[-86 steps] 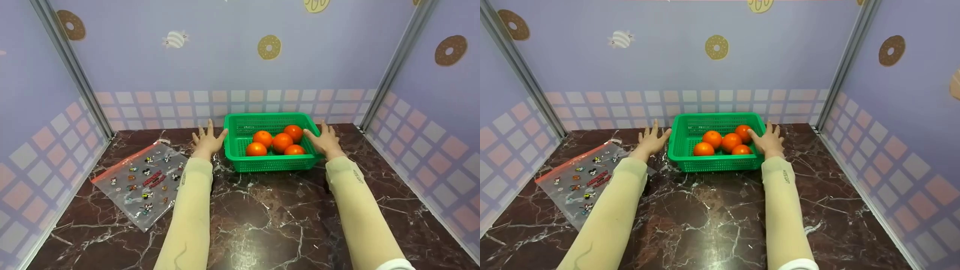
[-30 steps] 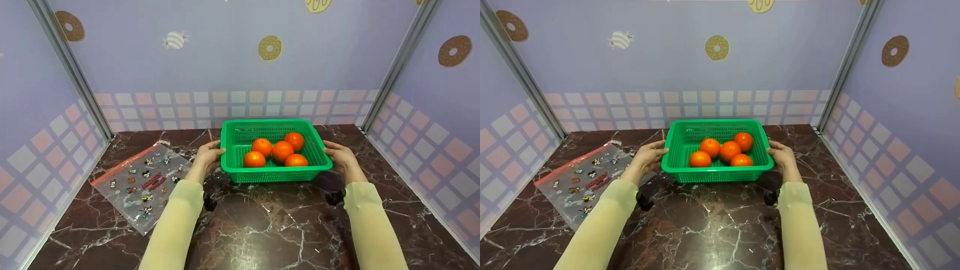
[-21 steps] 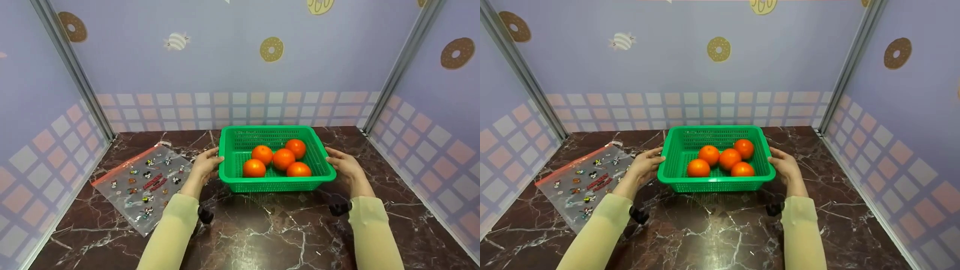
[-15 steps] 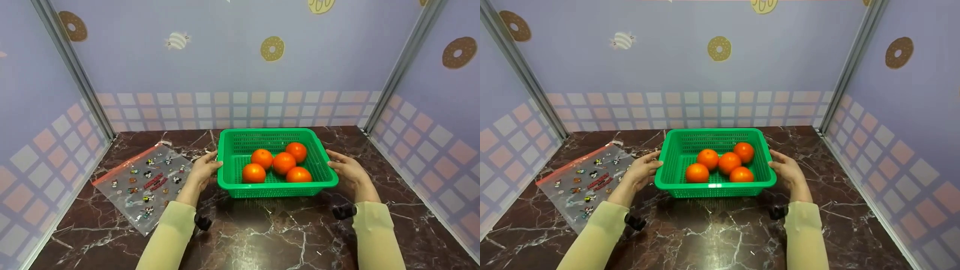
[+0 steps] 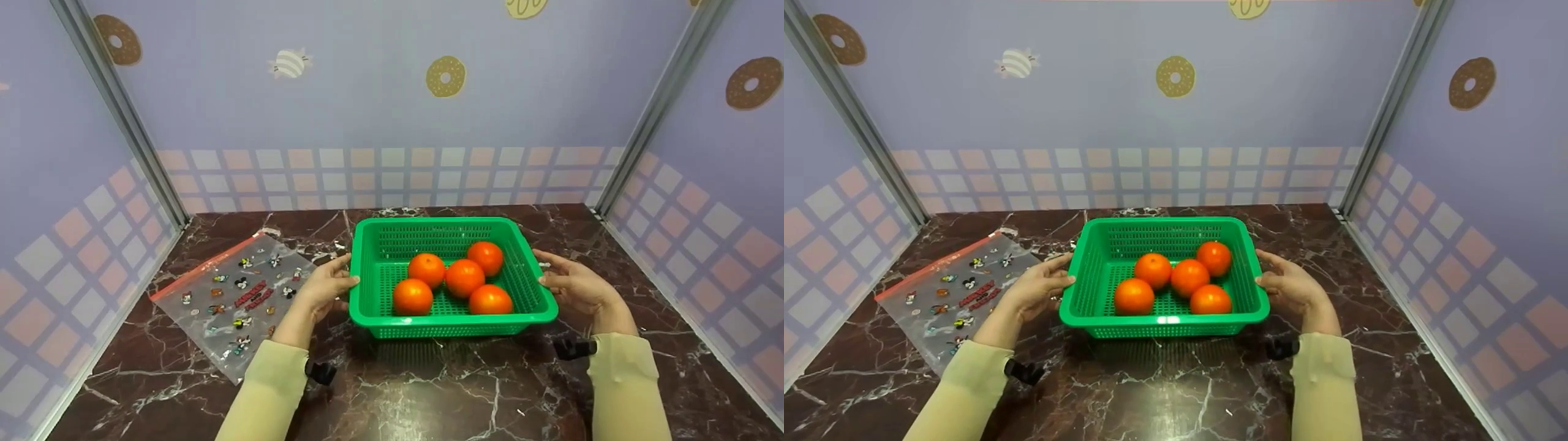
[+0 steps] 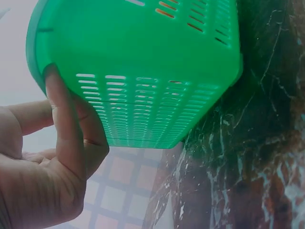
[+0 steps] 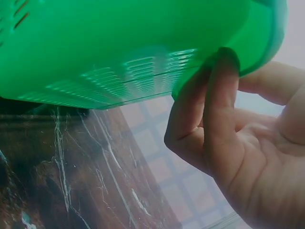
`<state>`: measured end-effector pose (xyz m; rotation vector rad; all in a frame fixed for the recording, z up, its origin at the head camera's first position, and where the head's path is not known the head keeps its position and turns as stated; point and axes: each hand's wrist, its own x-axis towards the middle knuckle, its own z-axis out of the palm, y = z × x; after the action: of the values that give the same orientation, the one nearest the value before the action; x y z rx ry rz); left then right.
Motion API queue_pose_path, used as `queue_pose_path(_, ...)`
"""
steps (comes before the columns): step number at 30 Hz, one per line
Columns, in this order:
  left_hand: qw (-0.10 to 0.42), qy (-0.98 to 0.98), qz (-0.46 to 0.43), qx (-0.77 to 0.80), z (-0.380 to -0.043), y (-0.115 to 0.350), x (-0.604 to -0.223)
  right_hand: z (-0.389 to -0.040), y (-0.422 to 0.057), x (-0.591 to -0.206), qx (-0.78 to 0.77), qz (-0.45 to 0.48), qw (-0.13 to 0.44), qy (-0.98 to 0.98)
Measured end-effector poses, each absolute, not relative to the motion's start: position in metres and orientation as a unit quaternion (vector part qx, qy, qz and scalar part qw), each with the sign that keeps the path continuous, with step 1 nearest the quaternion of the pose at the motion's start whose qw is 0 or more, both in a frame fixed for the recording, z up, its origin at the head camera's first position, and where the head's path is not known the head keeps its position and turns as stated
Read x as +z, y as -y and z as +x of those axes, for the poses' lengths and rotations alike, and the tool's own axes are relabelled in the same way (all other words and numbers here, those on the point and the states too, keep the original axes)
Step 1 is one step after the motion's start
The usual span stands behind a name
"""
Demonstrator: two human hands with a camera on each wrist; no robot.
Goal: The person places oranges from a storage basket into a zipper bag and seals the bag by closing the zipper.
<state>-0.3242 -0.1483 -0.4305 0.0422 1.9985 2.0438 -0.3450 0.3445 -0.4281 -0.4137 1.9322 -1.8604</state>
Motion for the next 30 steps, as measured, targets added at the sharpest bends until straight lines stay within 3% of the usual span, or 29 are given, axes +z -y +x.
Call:
queue_pose_path(20,0.197,-0.708,0.032,0.678,-0.31,0.157,-0.42,-0.337,-0.347,-0.428,-0.655,-0.147,0.239,-0.702)
queue_pose_path(30,0.159,-0.764,0.013,0.625,-0.317,0.169,-0.42,-0.337,-0.347,-0.426,-0.654,-0.155,0.24,-0.7)
